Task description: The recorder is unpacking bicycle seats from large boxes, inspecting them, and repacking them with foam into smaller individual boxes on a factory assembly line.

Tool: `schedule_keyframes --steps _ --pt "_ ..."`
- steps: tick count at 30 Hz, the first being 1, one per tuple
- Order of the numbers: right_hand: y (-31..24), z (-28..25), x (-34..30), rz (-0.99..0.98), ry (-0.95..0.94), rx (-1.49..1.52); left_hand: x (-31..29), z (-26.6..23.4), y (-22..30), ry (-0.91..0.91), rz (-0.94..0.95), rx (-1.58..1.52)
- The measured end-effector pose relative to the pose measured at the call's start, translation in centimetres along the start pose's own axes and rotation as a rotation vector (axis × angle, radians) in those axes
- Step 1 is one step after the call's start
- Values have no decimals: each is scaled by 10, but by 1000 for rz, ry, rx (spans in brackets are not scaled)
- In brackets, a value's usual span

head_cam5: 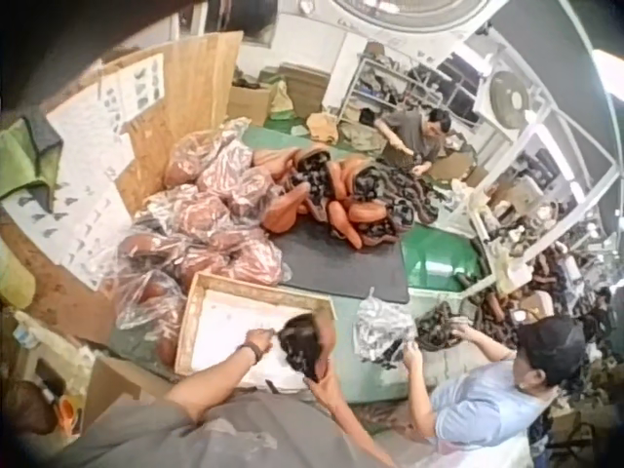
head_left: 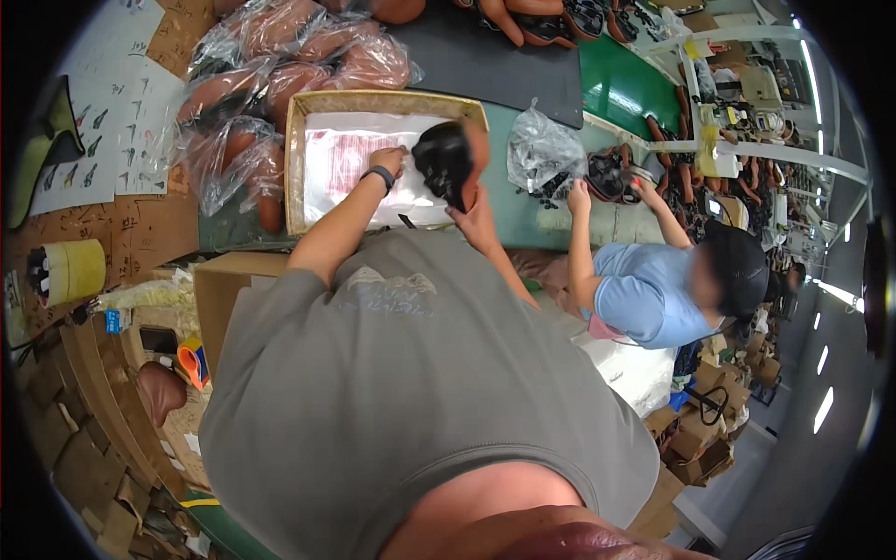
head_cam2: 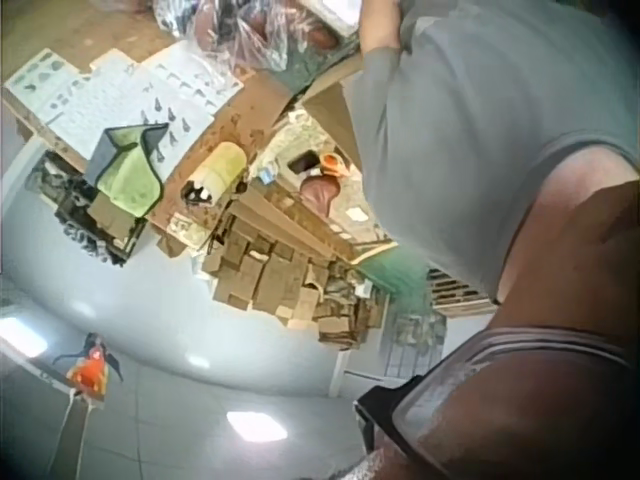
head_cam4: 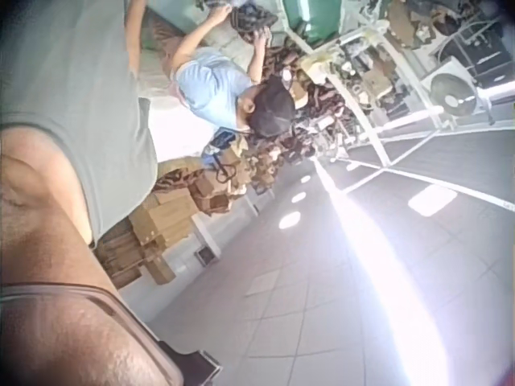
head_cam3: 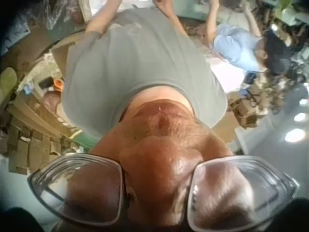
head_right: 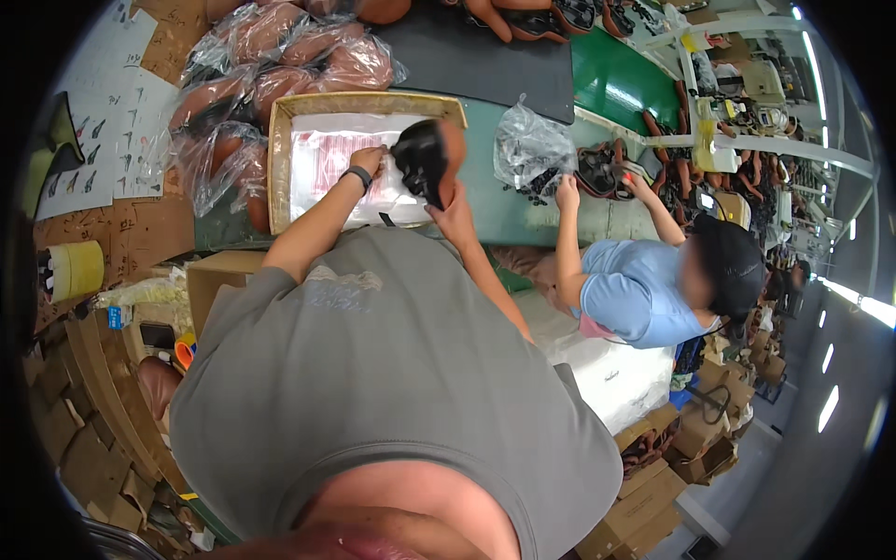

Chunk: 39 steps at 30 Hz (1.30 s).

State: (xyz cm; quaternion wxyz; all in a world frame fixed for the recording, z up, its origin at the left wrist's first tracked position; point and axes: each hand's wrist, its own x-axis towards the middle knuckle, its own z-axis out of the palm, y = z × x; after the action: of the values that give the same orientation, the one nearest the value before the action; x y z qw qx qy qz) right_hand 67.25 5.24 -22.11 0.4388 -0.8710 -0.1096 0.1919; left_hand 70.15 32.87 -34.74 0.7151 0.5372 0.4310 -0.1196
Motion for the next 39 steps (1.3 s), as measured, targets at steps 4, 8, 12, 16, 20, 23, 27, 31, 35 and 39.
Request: schedule_keyframes --steps 4,8,12,16,20,23,27,31,35,39 --pt "-1 10 8 -100 -173 -292 -51 1 49 -119 752 75" --pt "-24 12 39 382 -236 418 -175 -24 145 -621 999 584" --pt "-64 -79 91 663 -911 1161 -217 -105 249 -141 1178 216" --pt "-65 -137 208 360 -428 841 -247 -204 354 684 1056 -151" --pt "14 -145 384 217 28 312 -297 -147 433 1511 1270 -66" --pt "61 -161 506 -42 294 -386 -239 -103 403 1298 1495 198" --pt "59 -154 621 1 346 -458 -182 -52 313 459 1098 998" --pt "22 -115 649 159 294 -832 -130 -35 230 -119 898 1147" --pt "32 -97 616 90 363 -816 -93 -7 171 -354 704 1063" --pt "6 -69 514 158 262 -485 -53 28 122 -478 634 1111"
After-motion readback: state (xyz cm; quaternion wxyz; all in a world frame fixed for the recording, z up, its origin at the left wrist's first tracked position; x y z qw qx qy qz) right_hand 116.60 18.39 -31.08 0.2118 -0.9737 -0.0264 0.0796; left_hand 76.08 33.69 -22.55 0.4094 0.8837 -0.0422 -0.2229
